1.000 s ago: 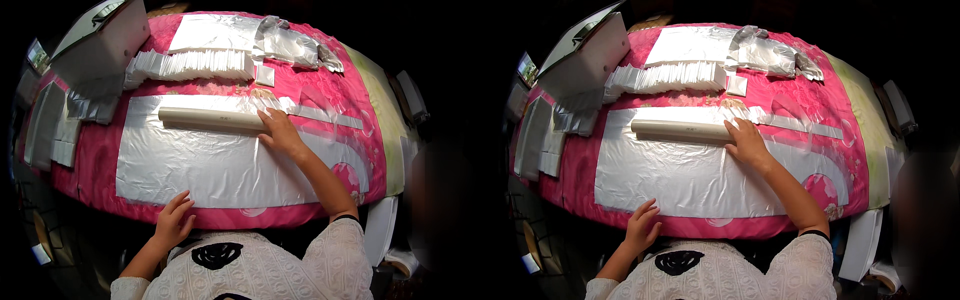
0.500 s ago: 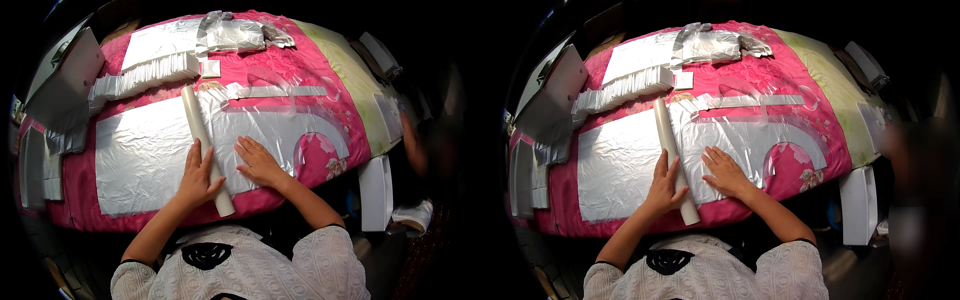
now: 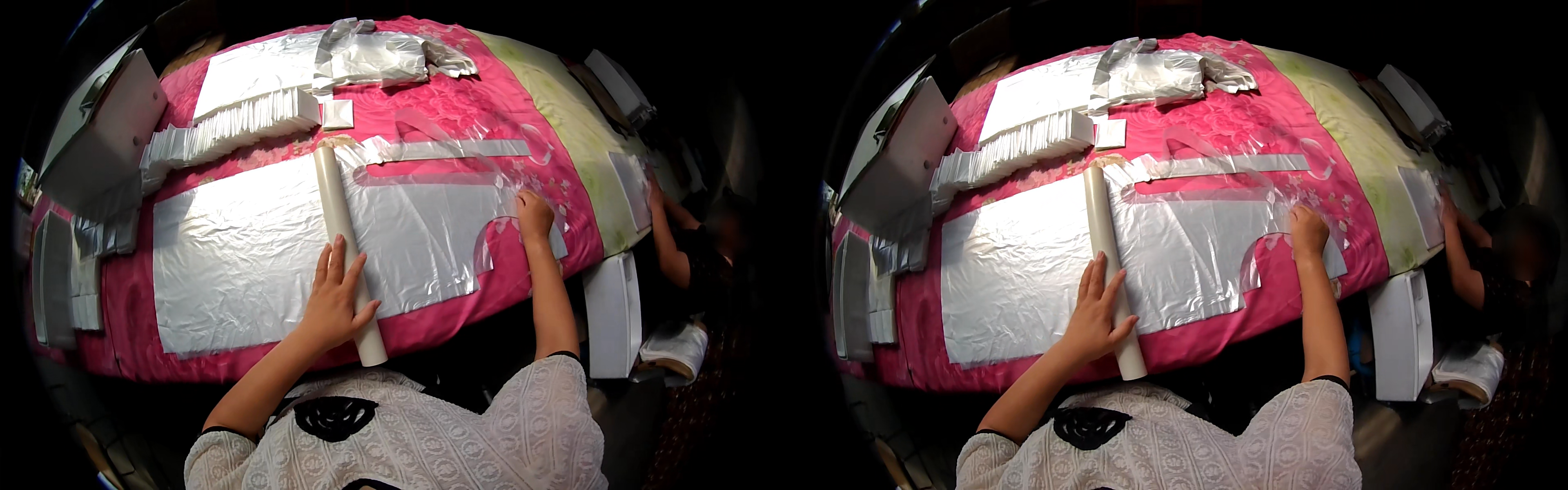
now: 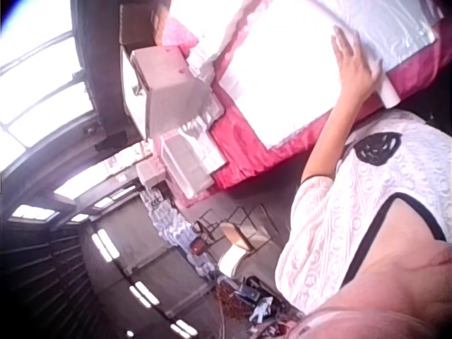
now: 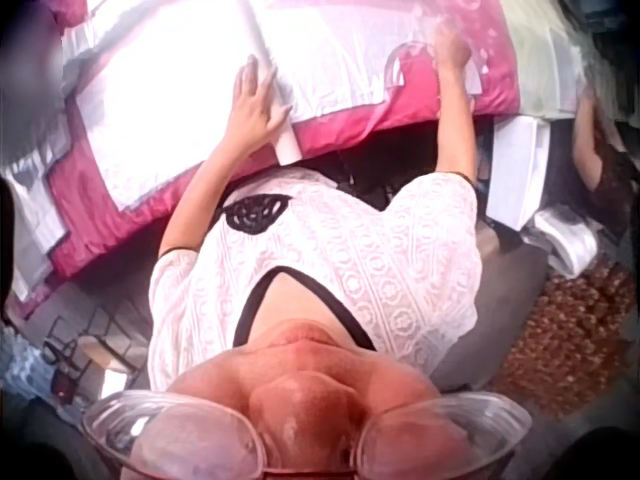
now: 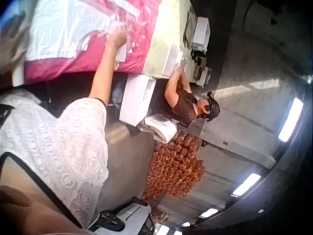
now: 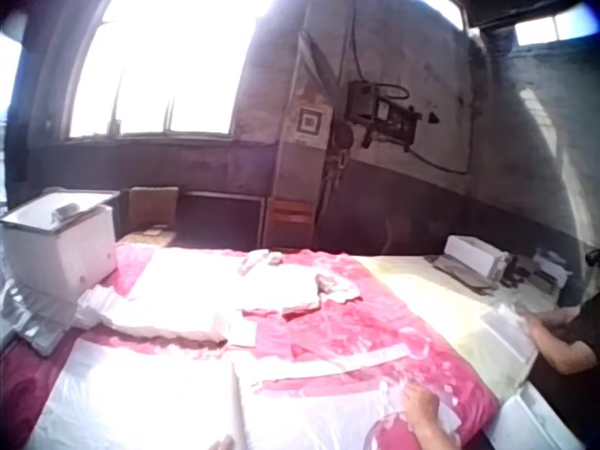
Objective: The person wraps small rectangular items in clear plastic film on a pink table. They unroll the film, place an item on it, fold the film over the item, and smooth it down. The wrapped items are stacked on the table.
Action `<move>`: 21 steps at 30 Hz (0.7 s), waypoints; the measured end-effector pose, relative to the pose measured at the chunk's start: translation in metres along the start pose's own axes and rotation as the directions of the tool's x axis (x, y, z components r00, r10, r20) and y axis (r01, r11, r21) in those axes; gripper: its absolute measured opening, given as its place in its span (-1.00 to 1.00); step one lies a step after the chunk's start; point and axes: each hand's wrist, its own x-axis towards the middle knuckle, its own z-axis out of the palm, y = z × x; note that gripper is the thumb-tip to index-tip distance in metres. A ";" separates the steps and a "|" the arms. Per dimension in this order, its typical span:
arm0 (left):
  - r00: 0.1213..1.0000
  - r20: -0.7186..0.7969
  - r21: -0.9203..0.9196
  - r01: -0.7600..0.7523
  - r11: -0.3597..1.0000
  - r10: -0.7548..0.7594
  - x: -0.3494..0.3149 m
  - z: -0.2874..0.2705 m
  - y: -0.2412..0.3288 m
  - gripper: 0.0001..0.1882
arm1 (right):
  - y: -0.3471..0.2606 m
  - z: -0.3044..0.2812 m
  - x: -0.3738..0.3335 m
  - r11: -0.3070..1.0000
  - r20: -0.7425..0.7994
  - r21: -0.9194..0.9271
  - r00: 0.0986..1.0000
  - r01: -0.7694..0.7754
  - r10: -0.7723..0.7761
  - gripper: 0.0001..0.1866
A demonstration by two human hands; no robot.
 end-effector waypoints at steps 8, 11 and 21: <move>0.999 -0.048 -0.061 -0.008 0.998 0.005 0.000 0.001 0.000 -0.24 | -0.142 -0.051 -0.062 0.923 0.158 0.385 0.986 -0.008 -0.057 -0.78; 0.989 -0.143 -0.316 -0.014 0.949 -0.033 -0.002 0.000 0.004 -0.30 | -0.201 -0.068 -0.092 0.713 0.419 0.679 0.889 -0.173 -0.183 -0.77; 0.757 0.318 -0.848 0.497 0.186 -0.571 -0.051 -0.044 -0.053 -0.57 | -0.285 -0.046 -0.165 0.147 0.399 0.793 0.322 -0.591 -0.858 -0.22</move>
